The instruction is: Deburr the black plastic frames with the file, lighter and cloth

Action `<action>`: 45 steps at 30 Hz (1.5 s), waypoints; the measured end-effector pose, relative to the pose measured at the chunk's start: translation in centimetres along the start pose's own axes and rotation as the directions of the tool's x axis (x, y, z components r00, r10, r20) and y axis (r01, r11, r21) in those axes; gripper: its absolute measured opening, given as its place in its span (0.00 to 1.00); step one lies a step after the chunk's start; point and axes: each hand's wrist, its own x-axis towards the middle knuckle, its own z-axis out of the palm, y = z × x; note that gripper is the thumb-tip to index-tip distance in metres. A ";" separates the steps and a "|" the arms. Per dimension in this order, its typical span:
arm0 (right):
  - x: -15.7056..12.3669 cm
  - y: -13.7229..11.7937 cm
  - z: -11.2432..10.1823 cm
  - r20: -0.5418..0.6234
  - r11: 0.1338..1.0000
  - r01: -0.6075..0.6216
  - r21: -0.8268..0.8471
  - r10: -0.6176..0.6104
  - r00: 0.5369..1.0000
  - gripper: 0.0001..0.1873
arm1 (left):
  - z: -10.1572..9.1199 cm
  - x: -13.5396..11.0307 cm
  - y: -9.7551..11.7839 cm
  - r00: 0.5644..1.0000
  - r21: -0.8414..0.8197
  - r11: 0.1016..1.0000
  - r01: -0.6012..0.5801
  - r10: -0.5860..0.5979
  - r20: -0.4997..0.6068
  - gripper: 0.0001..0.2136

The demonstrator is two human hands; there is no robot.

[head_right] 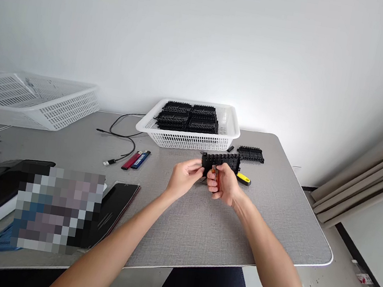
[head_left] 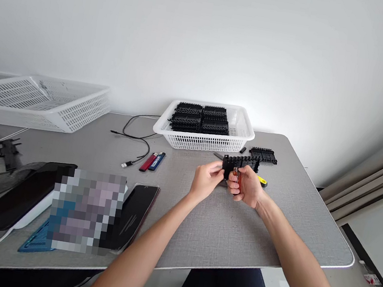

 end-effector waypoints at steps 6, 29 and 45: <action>-0.6 -1.1 -1.2 -0.052 0.991 0.030 0.133 -0.023 0.998 0.12 | -0.1 0.2 -0.5 0.998 -0.064 0.997 0.040 -0.043 -0.048 0.14; -1.1 -1.6 -3.3 -0.436 0.855 0.405 -0.324 -0.515 0.738 0.20 | -0.5 0.8 -0.2 0.950 -0.470 0.851 0.236 -0.303 -0.073 0.16; 0.4 -0.7 -2.6 -0.457 0.756 0.541 -0.369 -0.654 0.602 0.28 | -0.2 0.4 0.4 0.931 -0.356 0.868 0.347 -0.271 0.245 0.22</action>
